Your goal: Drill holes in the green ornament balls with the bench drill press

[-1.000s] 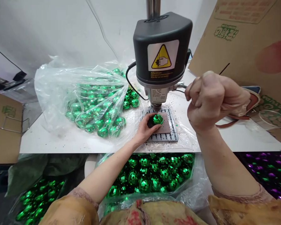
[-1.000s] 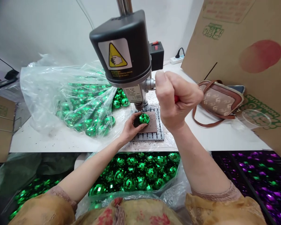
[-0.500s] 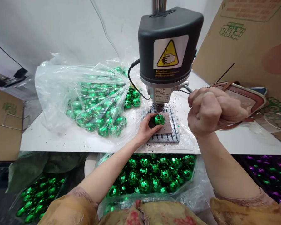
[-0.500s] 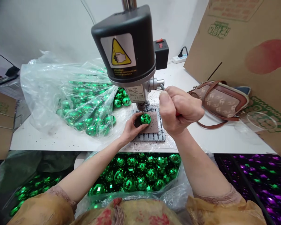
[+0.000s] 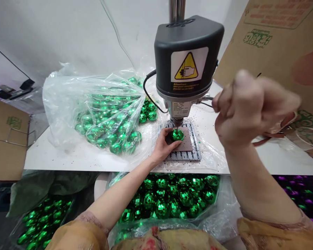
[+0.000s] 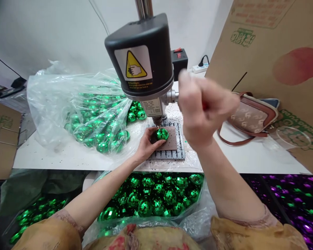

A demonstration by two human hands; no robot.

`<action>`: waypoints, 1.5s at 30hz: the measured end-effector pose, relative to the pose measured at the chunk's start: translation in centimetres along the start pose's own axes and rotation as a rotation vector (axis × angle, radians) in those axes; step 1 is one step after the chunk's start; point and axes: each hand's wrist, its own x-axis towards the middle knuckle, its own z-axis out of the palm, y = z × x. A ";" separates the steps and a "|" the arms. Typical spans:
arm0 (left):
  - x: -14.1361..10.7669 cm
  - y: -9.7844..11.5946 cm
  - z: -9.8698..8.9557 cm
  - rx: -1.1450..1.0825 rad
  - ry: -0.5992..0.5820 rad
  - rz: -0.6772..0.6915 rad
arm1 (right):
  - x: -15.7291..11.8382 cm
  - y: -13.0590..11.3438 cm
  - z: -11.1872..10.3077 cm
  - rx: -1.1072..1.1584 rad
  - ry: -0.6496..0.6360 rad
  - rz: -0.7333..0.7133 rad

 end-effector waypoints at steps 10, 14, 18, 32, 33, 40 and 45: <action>-12.7 6.1 -4.3 0.517 -0.657 0.023 | 4.4 0.3 1.5 0.117 -0.093 0.055; -17.0 5.8 -5.4 0.644 -0.880 0.155 | 4.0 0.2 1.6 0.109 -0.044 0.042; -12.1 5.9 -6.0 0.501 -0.482 0.357 | 4.0 0.3 1.7 0.087 -0.044 0.050; 10.5 -1.6 -8.5 0.807 -0.078 0.080 | 4.0 0.0 1.8 0.133 -0.053 0.062; 9.9 -1.4 -8.6 0.672 -0.028 0.074 | 3.9 0.0 1.8 0.131 -0.055 0.068; 4.6 2.1 -9.2 -0.166 0.084 -0.279 | 4.0 0.1 2.0 0.153 -0.011 0.043; 2.2 4.1 -8.1 -0.443 0.070 -0.397 | 4.1 0.4 2.1 0.172 -0.008 0.054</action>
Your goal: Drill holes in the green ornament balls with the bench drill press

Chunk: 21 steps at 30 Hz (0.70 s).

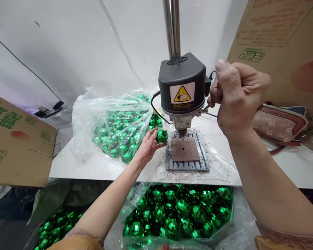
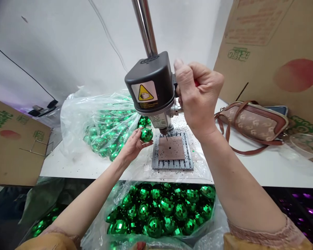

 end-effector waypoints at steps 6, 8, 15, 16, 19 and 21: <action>-1.6 -2.2 2.3 0.222 -0.252 0.072 | 0.1 0.0 -0.1 -0.020 -0.012 -0.003; -1.3 -3.0 2.5 0.288 -0.284 0.138 | 0.1 0.0 -0.1 -0.023 -0.021 -0.010; 0.4 -4.2 2.2 0.493 -0.268 0.243 | 0.1 -0.1 0.0 -0.069 -0.028 -0.009; 0.5 -4.2 2.3 0.531 -0.267 0.255 | 0.1 -0.1 0.0 -0.059 -0.027 -0.021; 0.8 -4.2 2.5 0.630 -0.251 0.299 | 0.1 -0.1 0.0 -0.065 -0.040 -0.033; 0.8 -4.3 2.8 0.671 -0.229 0.326 | 0.2 -0.1 0.0 -0.092 -0.033 -0.025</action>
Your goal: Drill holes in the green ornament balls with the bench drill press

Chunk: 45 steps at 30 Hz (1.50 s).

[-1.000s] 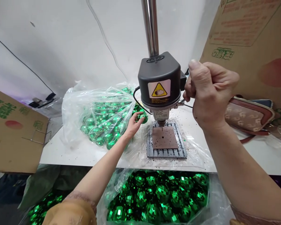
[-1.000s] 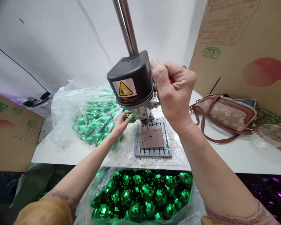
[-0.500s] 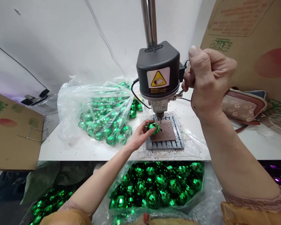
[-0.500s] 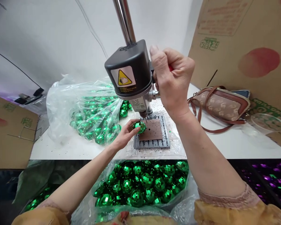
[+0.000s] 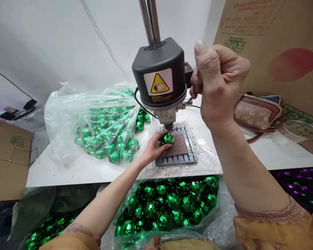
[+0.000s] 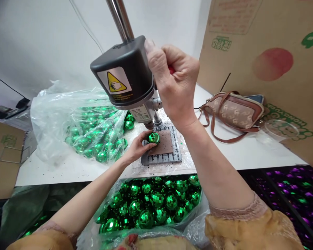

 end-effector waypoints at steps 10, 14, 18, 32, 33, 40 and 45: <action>-0.5 -0.1 2.9 -0.076 0.142 -0.005 | 0.0 -0.1 0.0 0.053 -0.004 -0.029; -0.6 -0.4 3.3 -0.132 0.135 0.041 | 0.0 0.4 0.0 0.136 -0.013 -0.045; -0.4 -0.4 3.5 -0.095 0.153 0.089 | 0.1 0.2 -0.1 0.148 -0.023 -0.028; -0.5 -1.5 4.2 -0.183 0.155 -0.019 | 0.3 0.5 0.2 0.119 -0.003 -0.069; -0.5 -1.4 4.2 -0.177 0.154 -0.012 | 0.3 0.5 0.1 0.105 -0.012 -0.055; -0.8 -1.3 4.1 -0.184 0.133 0.038 | -1.1 0.2 -0.2 0.091 0.026 -0.087; -0.8 -1.5 4.1 -0.185 0.140 0.043 | -3.8 -0.6 -0.6 0.007 0.139 -0.097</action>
